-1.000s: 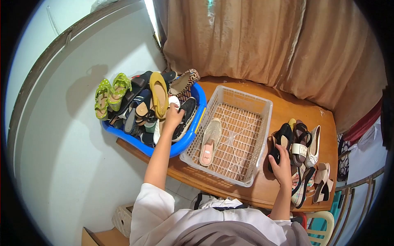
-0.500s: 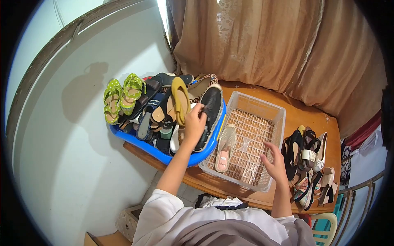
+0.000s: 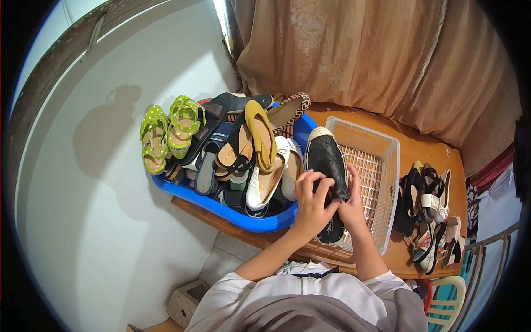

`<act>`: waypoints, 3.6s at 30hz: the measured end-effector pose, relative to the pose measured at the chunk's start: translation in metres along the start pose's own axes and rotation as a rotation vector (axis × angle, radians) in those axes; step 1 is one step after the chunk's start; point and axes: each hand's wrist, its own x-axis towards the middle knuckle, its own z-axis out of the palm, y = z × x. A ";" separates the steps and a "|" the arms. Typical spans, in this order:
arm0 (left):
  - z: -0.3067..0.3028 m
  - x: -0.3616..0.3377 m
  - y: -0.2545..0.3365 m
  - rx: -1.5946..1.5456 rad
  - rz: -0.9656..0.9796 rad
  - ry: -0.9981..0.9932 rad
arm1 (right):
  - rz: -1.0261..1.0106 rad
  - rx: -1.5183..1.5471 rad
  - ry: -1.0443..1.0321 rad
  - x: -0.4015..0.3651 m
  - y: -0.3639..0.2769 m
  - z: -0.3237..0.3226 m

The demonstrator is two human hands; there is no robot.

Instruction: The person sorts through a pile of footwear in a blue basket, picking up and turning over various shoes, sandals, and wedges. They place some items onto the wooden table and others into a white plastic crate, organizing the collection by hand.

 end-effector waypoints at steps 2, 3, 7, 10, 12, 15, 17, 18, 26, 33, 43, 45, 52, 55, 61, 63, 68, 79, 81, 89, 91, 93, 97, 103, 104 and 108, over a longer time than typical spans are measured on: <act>0.005 -0.007 -0.006 -0.049 -0.062 0.060 | 0.042 0.034 0.056 0.000 0.001 0.004; 0.007 -0.010 -0.009 -0.074 -0.095 0.091 | 0.064 0.050 0.083 0.000 0.001 0.006; 0.015 -0.023 -0.017 -0.259 -0.208 0.000 | -0.110 -0.057 0.106 -0.002 0.009 0.009; 0.023 -0.030 -0.023 -0.215 -0.214 -0.020 | -0.118 -0.167 0.095 -0.005 0.016 0.006; 0.024 -0.031 -0.026 -0.237 -0.235 -0.043 | -0.201 -0.302 0.087 -0.005 0.018 0.005; 0.019 -0.025 -0.025 -0.337 -0.302 -0.020 | -0.132 -0.222 0.062 -0.006 0.021 0.005; 0.012 -0.016 -0.027 -0.266 -0.317 -0.011 | -0.128 -0.239 0.042 -0.006 0.013 0.005; 0.010 -0.014 -0.033 -0.285 -0.315 -0.012 | -0.098 -0.266 0.034 -0.006 0.009 0.005; 0.002 -0.014 -0.054 -0.146 -0.245 -0.042 | -0.326 -0.662 0.165 0.005 0.015 0.008; 0.008 -0.014 -0.046 -0.167 -0.218 0.050 | -0.448 -0.825 0.191 0.013 -0.005 0.024; -0.008 0.000 -0.038 -0.073 -0.274 -0.025 | -0.401 -0.920 0.148 0.019 -0.005 0.018; -0.009 0.001 -0.047 0.020 -0.226 -0.080 | -0.425 -0.874 0.170 0.023 0.000 0.013; -0.012 -0.003 -0.050 -0.087 -0.301 -0.094 | -0.385 -0.843 0.131 0.026 0.003 0.008; -0.011 -0.001 -0.041 -0.083 -0.303 0.006 | -0.444 -0.851 0.128 0.025 -0.002 0.016; -0.011 0.002 -0.034 -0.042 -0.214 0.065 | -0.515 -0.849 0.216 0.015 -0.012 0.037; -0.013 0.000 -0.033 -0.049 -0.209 0.041 | -0.498 -0.824 0.251 0.016 -0.012 0.037; -0.009 -0.003 -0.050 0.052 -0.217 0.020 | -0.464 -0.820 0.242 0.024 -0.001 0.027; -0.021 -0.019 -0.067 -0.166 -0.305 -0.021 | -0.349 -0.781 0.121 0.017 0.005 0.022; -0.023 -0.022 -0.074 -0.203 -0.312 -0.030 | -0.326 -0.713 0.104 0.019 0.008 0.021; -0.103 -0.025 -0.092 0.499 -0.367 -0.436 | -0.278 -0.597 0.132 0.029 0.017 -0.009; -0.105 -0.022 -0.102 0.535 -0.403 -0.530 | -0.259 -0.576 0.153 0.031 0.019 -0.014; -0.108 -0.014 -0.109 0.555 -0.377 -0.614 | -0.283 -0.561 0.138 0.030 0.020 -0.013; -0.120 0.006 -0.133 0.247 -0.214 -0.501 | -0.207 -0.519 0.116 0.026 0.015 -0.008; -0.122 0.021 -0.126 0.251 -0.454 -0.237 | -0.195 -0.525 0.117 0.028 0.016 -0.008; -0.117 0.013 -0.138 0.346 -0.305 -0.163 | -0.222 -0.541 0.120 0.029 0.017 -0.009; -0.111 0.001 -0.133 0.640 -0.524 -0.173 | -0.235 -0.552 0.118 0.030 0.015 -0.008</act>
